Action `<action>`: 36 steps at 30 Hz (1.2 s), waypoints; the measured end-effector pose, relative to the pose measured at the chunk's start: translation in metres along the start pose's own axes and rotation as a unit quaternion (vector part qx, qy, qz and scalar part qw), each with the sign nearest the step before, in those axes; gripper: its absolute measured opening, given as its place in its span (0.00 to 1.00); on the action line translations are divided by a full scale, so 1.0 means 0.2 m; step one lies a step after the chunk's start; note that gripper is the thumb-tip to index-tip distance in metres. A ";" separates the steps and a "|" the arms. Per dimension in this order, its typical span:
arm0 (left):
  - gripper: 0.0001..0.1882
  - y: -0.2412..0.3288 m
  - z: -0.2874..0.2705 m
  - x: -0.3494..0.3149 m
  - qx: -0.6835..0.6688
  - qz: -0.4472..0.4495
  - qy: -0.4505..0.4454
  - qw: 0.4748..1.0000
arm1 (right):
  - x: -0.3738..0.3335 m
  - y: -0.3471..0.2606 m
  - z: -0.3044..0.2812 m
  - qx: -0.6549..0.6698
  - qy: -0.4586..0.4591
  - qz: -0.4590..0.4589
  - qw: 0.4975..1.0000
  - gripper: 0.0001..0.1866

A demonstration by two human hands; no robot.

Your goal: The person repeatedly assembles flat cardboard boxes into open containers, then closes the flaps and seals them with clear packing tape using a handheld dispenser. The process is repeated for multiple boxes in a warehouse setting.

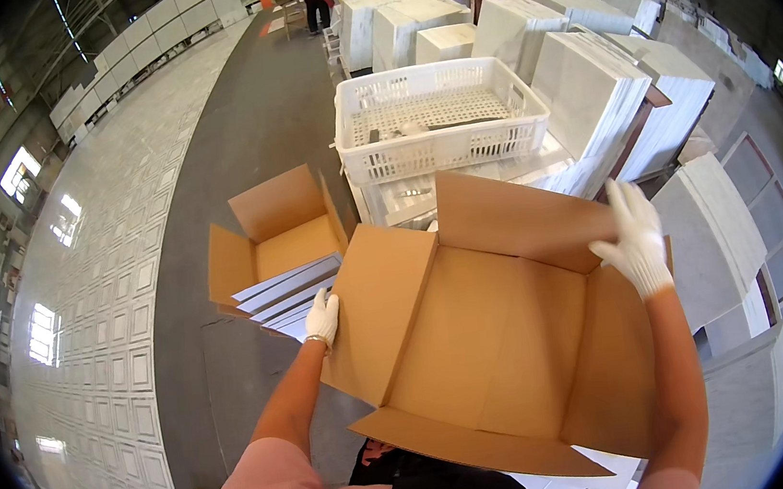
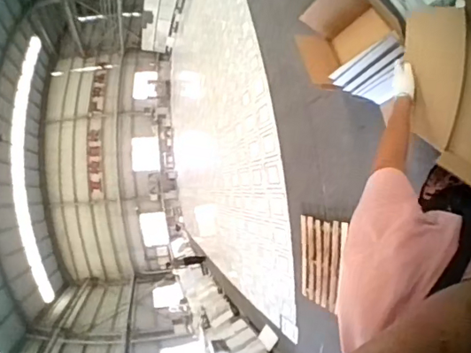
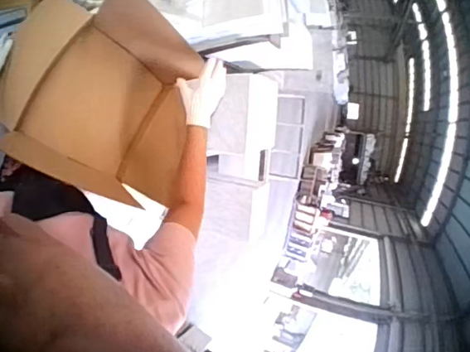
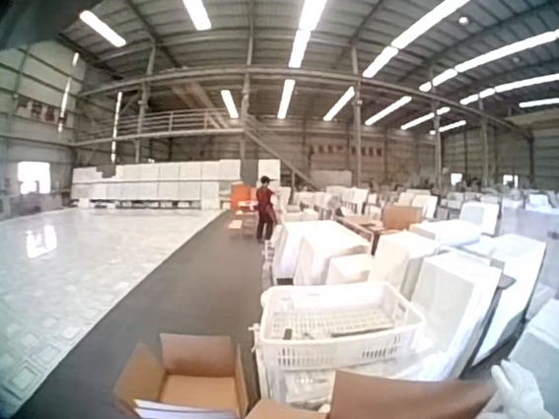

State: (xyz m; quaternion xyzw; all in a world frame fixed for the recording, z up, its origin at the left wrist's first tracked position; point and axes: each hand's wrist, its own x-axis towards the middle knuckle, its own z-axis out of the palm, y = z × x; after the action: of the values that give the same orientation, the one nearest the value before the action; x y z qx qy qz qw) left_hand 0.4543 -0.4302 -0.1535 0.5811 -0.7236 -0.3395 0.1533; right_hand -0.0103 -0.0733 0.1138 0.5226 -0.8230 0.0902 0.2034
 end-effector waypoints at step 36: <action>0.32 1.12 -0.76 -0.48 -0.284 0.243 -0.224 0.900 | -0.44 -0.06 -0.58 0.424 -0.214 0.351 0.807 0.22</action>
State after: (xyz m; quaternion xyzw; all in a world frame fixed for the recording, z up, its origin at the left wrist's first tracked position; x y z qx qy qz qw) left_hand 0.4087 -0.3666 0.1226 0.2275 -0.7306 -0.6037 0.2234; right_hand 0.0612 0.0354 0.1793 0.2386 -0.8531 0.3811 -0.2647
